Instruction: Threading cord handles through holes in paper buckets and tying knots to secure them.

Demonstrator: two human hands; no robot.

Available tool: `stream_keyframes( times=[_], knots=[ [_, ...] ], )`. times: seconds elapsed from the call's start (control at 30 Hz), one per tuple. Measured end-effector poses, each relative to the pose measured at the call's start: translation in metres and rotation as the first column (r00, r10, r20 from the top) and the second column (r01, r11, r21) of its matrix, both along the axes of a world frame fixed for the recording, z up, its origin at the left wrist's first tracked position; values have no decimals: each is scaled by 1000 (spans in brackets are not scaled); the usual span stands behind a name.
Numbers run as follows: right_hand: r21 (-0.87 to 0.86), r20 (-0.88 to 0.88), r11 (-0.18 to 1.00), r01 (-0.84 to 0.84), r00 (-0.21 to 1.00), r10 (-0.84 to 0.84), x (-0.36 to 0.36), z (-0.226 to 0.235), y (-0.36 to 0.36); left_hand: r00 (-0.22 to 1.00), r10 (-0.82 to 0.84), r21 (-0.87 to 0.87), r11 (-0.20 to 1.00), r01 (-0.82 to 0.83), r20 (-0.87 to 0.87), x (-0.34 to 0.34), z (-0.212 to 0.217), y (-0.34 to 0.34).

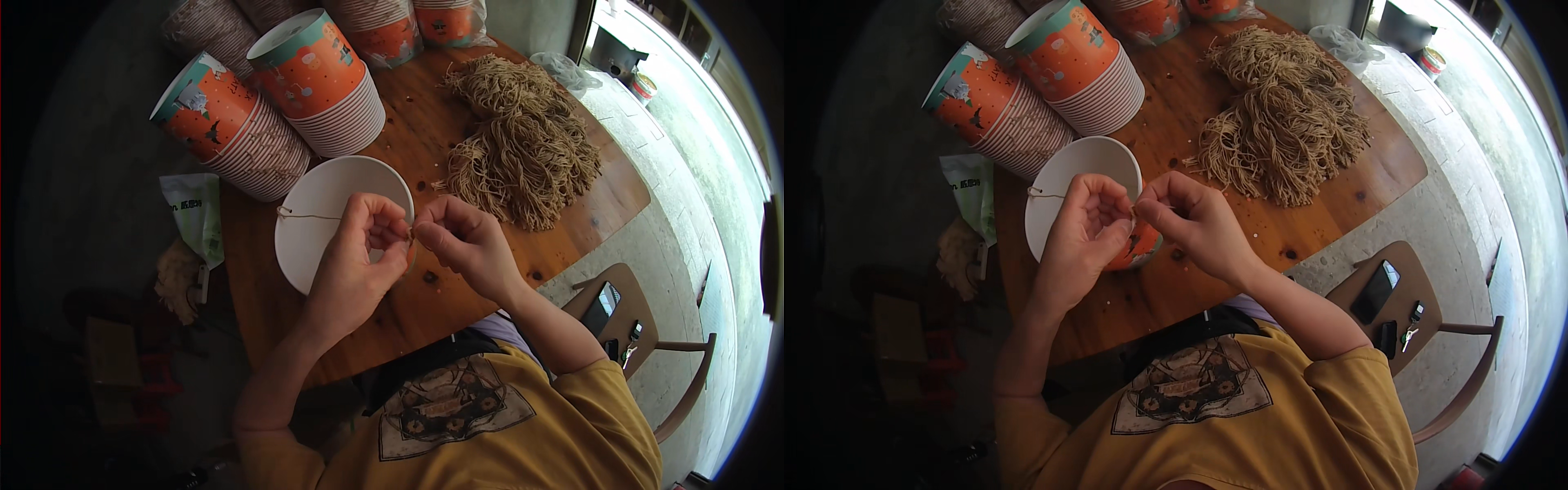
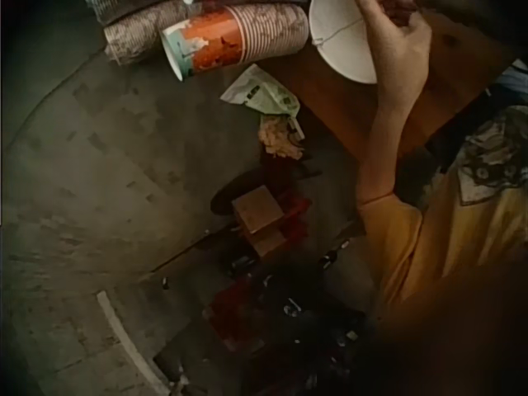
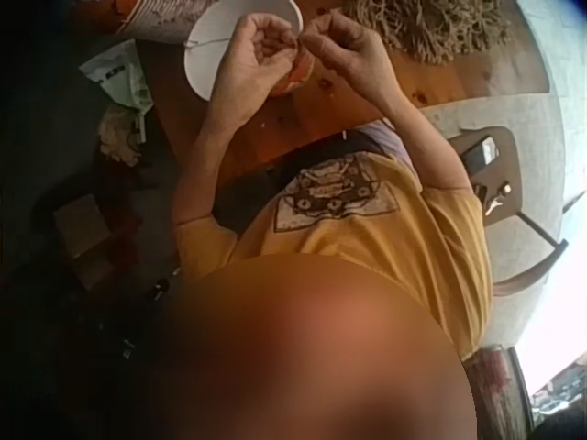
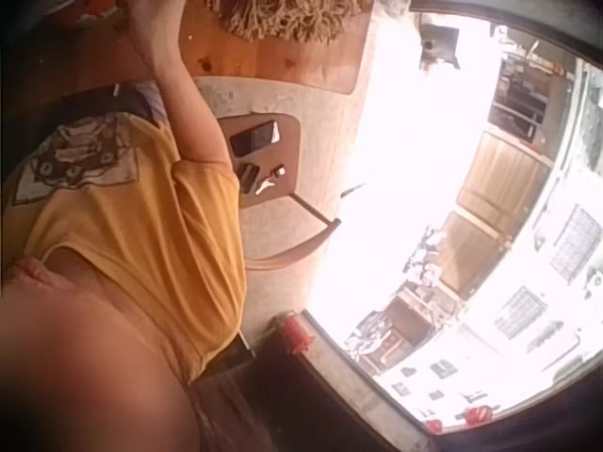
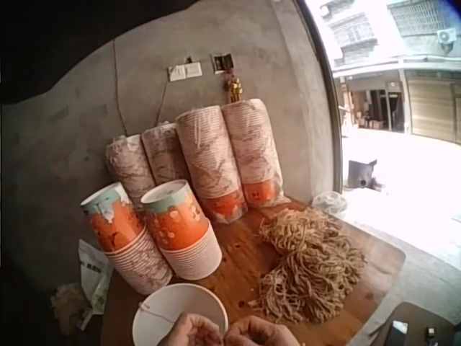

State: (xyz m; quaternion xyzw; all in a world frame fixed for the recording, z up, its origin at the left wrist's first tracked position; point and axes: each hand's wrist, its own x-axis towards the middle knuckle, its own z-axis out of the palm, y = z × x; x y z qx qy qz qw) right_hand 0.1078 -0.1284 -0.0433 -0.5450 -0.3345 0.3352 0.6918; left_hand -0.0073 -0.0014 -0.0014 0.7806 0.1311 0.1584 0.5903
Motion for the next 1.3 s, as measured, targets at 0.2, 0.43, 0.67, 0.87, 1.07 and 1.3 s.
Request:
stream_keyframes(
  times=[0.2,0.43,0.67,0.87,1.07,1.3],
  knots=[
    [-54,-236,993,-103,968,88,5,5,-1,1000,-4,219,976,2,9,2,5,-7],
    [-7,-336,986,-167,929,154,9,0,-3,999,7,293,956,4,-37,2,13,-9],
    [-13,-183,992,-125,976,120,6,-2,-3,999,19,507,861,-31,27,0,4,-5],
    [26,-99,994,-104,989,106,7,-7,-4,997,49,728,680,-81,65,0,4,-8],
    [67,-26,995,-79,996,81,8,-13,-6,996,62,691,718,-85,58,-1,7,-7],
    [116,52,990,-79,996,74,5,-20,-6,997,42,606,792,-74,67,0,6,-3]
  ],
)
